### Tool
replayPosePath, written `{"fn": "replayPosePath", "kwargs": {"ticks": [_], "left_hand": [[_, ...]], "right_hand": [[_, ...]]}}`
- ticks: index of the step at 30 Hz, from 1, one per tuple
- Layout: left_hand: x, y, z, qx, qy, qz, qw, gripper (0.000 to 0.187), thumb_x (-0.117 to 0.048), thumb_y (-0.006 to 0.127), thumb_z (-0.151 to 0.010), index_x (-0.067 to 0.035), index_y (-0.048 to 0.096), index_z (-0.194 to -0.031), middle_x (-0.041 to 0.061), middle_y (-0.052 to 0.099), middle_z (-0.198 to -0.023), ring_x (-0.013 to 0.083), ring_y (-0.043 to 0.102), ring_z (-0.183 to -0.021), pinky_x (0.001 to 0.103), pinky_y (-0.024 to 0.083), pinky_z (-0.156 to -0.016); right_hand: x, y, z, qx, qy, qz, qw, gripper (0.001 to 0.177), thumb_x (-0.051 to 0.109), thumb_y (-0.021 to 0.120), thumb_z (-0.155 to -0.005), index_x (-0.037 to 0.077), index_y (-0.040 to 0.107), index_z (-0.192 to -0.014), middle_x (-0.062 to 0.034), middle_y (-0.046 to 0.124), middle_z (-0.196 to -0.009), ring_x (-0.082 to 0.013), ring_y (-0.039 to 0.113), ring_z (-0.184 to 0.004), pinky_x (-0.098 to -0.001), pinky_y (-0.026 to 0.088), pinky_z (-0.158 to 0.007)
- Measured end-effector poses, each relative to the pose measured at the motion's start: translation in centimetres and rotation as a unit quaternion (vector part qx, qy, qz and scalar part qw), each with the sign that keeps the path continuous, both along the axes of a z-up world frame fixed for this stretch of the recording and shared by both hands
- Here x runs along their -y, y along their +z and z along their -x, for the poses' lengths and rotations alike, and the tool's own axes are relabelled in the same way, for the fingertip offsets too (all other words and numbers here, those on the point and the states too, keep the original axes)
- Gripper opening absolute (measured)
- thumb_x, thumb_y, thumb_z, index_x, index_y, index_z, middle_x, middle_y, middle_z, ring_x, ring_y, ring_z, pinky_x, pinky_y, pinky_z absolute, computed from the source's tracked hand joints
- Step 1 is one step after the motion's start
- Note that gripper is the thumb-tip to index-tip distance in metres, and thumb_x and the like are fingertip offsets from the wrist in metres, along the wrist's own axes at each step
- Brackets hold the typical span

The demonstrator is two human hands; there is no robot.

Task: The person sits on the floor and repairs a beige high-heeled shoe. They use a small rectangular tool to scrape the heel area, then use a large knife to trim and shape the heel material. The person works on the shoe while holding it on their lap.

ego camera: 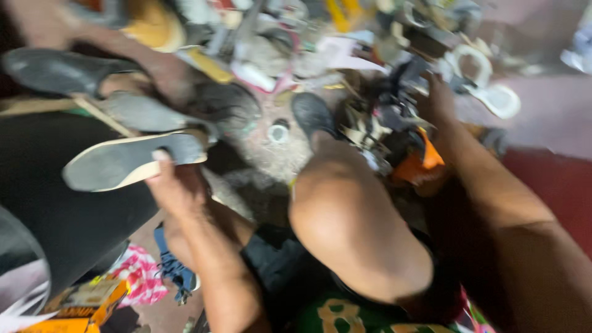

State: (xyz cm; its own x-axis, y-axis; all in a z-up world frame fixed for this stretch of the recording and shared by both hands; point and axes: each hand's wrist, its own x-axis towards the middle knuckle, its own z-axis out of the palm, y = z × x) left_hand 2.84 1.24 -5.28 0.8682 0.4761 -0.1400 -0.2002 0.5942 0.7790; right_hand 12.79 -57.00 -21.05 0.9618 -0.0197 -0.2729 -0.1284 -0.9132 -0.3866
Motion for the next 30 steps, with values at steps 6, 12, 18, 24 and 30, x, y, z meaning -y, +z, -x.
{"fn": "replayPosePath", "kwargs": {"ticks": [6, 12, 18, 24, 30], "left_hand": [[0.7, 0.9, 0.1, -0.027, 0.035, 0.006, 0.999, 0.055, -0.007, 0.074, -0.102, 0.002, 0.048, -0.148, 0.013, 0.061, -0.138, 0.0266, 0.062, -0.122, 0.047, 0.052, -0.111], [0.8, 1.9, 0.0, -0.057, 0.046, -0.004, 0.997, 0.056, -0.009, 0.076, -0.098, 0.002, 0.049, -0.147, 0.011, 0.062, -0.136, 0.0233, 0.062, -0.124, 0.043, 0.05, -0.114], [0.6, 2.1, 0.1, -0.069, 0.042, -0.004, 0.997, 0.055, -0.008, 0.078, -0.099, 0.002, 0.051, -0.145, 0.01, 0.062, -0.134, 0.0213, 0.061, -0.122, 0.041, 0.049, -0.115], [0.4, 1.7, 0.4, -0.074, 0.057, -0.03, 0.995, 0.052, -0.006, 0.078, -0.098, 0.003, 0.053, -0.143, 0.009, 0.063, -0.132, 0.0202, 0.062, -0.121, 0.037, 0.049, -0.114], [0.2, 1.0, 0.5, -0.076, 0.056, -0.021, 0.995, 0.049, -0.004, 0.078, -0.099, 0.002, 0.054, -0.141, 0.009, 0.063, -0.131, 0.0201, 0.062, -0.119, 0.037, 0.048, -0.112]], "right_hand": [[3.6, -4.5, -1.0, -0.126, 0.079, 0.187, 0.971, 0.055, 0.02, 0.065, -0.088, 0.016, 0.058, -0.143, -0.0203, 0.06, -0.137, -0.0448, 0.058, -0.122, -0.0503, 0.05, -0.099], [1.4, -5.3, -3.5, -0.19, 0.058, 0.186, 0.962, 0.054, 0.035, 0.067, -0.091, 0.011, 0.056, -0.138, -0.0204, 0.058, -0.14, -0.0412, 0.062, -0.118, -0.0501, 0.05, -0.097], [2.3, -6.5, -4.0, -0.142, 0.115, 0.178, 0.967, 0.051, 0.027, 0.066, -0.094, 0.003, 0.054, -0.138, -0.0254, 0.055, -0.143, -0.045, 0.062, -0.119, -0.0524, 0.05, -0.098], [3.7, -4.9, -2.6, -0.152, 0.146, 0.202, 0.956, 0.064, 0.02, 0.069, -0.084, -0.003, 0.046, -0.139, -0.0295, 0.051, -0.14, -0.0478, 0.065, -0.106, -0.0527, 0.052, -0.091], [2.5, -2.7, 1.2, -0.059, 0.086, 0.163, 0.981, 0.038, 0.027, 0.068, -0.108, -0.004, 0.053, -0.124, -0.0305, 0.068, -0.104, -0.0488, 0.066, -0.097, -0.0549, 0.052, -0.085]]}}
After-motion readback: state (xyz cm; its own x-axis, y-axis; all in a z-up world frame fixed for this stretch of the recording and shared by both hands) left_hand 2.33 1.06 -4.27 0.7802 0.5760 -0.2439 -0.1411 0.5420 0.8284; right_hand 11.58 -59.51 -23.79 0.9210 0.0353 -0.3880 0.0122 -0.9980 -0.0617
